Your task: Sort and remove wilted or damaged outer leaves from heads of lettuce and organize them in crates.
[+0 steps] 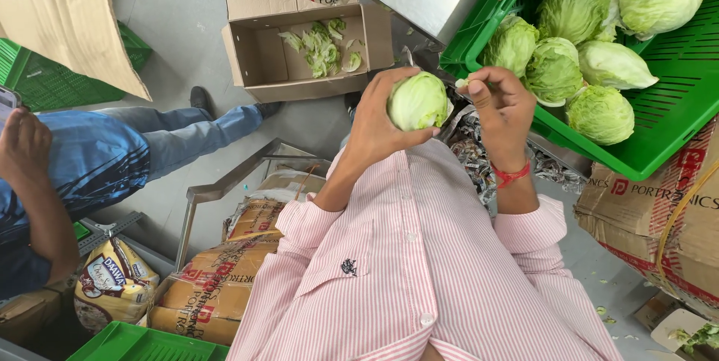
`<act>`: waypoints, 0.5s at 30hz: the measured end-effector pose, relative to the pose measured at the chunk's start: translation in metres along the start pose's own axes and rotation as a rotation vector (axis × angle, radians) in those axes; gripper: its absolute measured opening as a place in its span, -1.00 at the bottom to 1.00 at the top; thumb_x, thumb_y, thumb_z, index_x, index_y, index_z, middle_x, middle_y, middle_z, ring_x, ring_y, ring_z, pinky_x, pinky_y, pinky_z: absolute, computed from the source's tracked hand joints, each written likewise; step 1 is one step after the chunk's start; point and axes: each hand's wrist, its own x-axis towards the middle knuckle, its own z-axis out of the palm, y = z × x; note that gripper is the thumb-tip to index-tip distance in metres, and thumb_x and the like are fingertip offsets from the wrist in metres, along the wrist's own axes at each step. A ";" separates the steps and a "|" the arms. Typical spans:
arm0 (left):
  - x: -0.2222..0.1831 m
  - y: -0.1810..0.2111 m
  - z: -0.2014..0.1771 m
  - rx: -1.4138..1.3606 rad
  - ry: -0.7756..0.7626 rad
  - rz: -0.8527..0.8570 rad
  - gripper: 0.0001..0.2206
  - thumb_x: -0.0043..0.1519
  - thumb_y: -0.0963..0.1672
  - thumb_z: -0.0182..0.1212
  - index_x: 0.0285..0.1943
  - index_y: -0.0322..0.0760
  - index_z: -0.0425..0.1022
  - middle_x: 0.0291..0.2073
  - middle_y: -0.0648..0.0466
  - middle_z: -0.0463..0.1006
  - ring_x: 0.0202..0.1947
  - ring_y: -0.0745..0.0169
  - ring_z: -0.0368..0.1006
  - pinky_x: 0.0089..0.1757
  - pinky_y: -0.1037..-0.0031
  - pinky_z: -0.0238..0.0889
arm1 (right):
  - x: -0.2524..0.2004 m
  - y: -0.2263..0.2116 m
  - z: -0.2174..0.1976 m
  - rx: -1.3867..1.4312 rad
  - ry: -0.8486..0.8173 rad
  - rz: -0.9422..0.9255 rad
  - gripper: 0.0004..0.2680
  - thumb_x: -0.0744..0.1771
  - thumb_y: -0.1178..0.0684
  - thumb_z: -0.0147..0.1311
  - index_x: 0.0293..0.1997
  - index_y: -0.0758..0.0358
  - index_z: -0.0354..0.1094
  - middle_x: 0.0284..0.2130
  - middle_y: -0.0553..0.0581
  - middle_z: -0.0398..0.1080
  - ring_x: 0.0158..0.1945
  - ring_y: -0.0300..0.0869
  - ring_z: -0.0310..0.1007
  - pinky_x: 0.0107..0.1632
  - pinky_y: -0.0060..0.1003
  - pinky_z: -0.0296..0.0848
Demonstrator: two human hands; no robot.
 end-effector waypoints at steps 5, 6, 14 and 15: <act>-0.002 -0.042 0.012 -0.641 0.054 -0.177 -0.32 0.10 0.01 0.39 0.38 -0.31 0.27 0.18 -0.12 0.46 0.19 -0.05 0.47 0.16 0.24 0.40 | 0.005 -0.006 0.011 0.177 0.088 0.052 -0.90 0.44 0.14 0.14 0.00 0.37 0.38 -0.22 0.13 0.49 -0.18 -0.20 0.53 -0.01 -0.24 0.60; -0.002 -0.045 0.010 -0.966 0.004 -0.273 -0.35 0.20 0.06 0.28 0.41 -0.34 0.26 0.18 -0.18 0.46 0.15 -0.15 0.48 0.11 0.18 0.42 | 0.005 -0.013 0.016 0.215 0.100 0.046 -0.92 0.42 0.20 0.12 0.00 0.32 0.34 -0.24 0.11 0.46 -0.20 -0.21 0.52 -0.05 -0.25 0.59; -0.003 -0.040 0.014 -1.636 -0.171 -0.485 -0.28 0.31 0.16 0.15 0.47 -0.39 0.16 0.21 -0.29 0.45 0.13 -0.37 0.49 0.10 0.02 0.45 | -0.009 0.019 0.008 0.392 -0.098 0.236 -0.92 0.36 0.16 -0.03 -0.29 0.34 0.25 -0.34 0.12 0.31 -0.33 -0.20 0.33 -0.23 -0.25 0.43; -0.005 -0.043 0.014 -1.601 -0.151 -0.478 -0.27 0.29 0.16 0.18 0.48 -0.37 0.16 0.22 -0.26 0.45 0.15 -0.32 0.48 0.13 0.04 0.43 | -0.014 0.025 0.007 0.449 -0.136 0.225 -0.83 0.39 0.05 -0.05 -0.33 0.32 0.22 -0.39 0.08 0.26 -0.37 -0.24 0.23 -0.27 -0.29 0.34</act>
